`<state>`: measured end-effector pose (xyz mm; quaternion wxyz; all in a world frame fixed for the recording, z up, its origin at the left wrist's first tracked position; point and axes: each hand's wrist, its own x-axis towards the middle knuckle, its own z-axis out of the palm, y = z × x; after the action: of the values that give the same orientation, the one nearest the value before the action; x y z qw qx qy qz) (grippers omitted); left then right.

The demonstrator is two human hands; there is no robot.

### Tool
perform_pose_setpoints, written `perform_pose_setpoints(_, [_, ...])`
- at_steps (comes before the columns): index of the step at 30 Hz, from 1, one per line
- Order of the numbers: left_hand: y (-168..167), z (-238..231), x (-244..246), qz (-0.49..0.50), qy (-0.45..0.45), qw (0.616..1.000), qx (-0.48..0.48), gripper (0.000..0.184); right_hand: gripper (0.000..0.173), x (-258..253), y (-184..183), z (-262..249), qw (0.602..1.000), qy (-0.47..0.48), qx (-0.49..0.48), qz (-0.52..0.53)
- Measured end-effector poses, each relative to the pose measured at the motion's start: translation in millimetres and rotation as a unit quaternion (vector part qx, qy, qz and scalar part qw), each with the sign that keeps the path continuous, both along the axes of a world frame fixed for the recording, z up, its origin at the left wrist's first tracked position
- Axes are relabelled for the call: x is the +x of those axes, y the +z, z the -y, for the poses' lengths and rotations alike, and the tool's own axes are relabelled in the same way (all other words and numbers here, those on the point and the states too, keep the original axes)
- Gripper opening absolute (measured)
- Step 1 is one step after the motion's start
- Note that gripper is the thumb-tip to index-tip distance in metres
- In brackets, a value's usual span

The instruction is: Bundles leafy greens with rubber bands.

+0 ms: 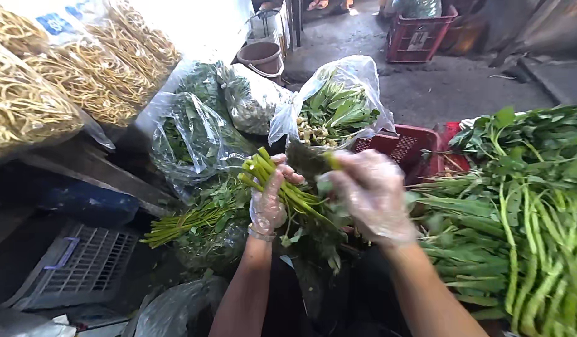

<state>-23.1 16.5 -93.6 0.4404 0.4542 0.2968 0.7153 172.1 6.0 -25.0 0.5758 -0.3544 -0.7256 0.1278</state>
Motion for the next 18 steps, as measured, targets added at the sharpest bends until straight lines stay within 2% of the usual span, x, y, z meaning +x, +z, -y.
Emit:
perform_pose_setpoints(3, [-2, 12, 24, -0.053, 0.067, 0.996, -0.038, 0.028, 0.022, -42, -14, -8, 0.995, 0.089, -0.03, -0.037])
perform_pose_setpoints(5, [-5, 17, 30, -0.055, 0.08, 0.994, -0.046, 0.027, 0.022, -52, -17, -10, 0.99, 0.124, -0.052, -0.039])
perform_pose_setpoints(7, [-5, 20, 29, -0.082, 0.077, 0.993, -0.041, 0.049, 0.023, -52, -16, -10, 0.985, 0.145, -0.083, -0.036])
perform_pose_setpoints(9, [-5, 21, 29, -0.112, 0.087, 0.989, -0.03, 0.06, 0.021, -50, -13, -9, 0.977, 0.149, -0.145, -0.044])
perform_pose_setpoints(11, [-1, 22, 33, -0.114, 0.098, 0.988, -0.038, 0.048, 0.016, -47, -14, -10, 0.97, 0.149, -0.184, -0.049])
perform_pose_setpoints(14, [11, 26, 35, -0.189, 0.171, 0.962, -0.099, 0.037, 0.018, -37, -13, -14, 0.977, 0.145, -0.156, -0.016])
perform_pose_setpoints(16, [17, 30, 37, -0.293, 0.227, 0.916, -0.151, 0.04, 0.02, -34, -13, -11, 0.983, 0.137, -0.12, -0.006])
perform_pose_setpoints(18, [14, 28, 38, -0.31, 0.225, 0.913, -0.137, 0.042, 0.02, -38, -16, -8, 0.991, 0.119, -0.052, -0.024])
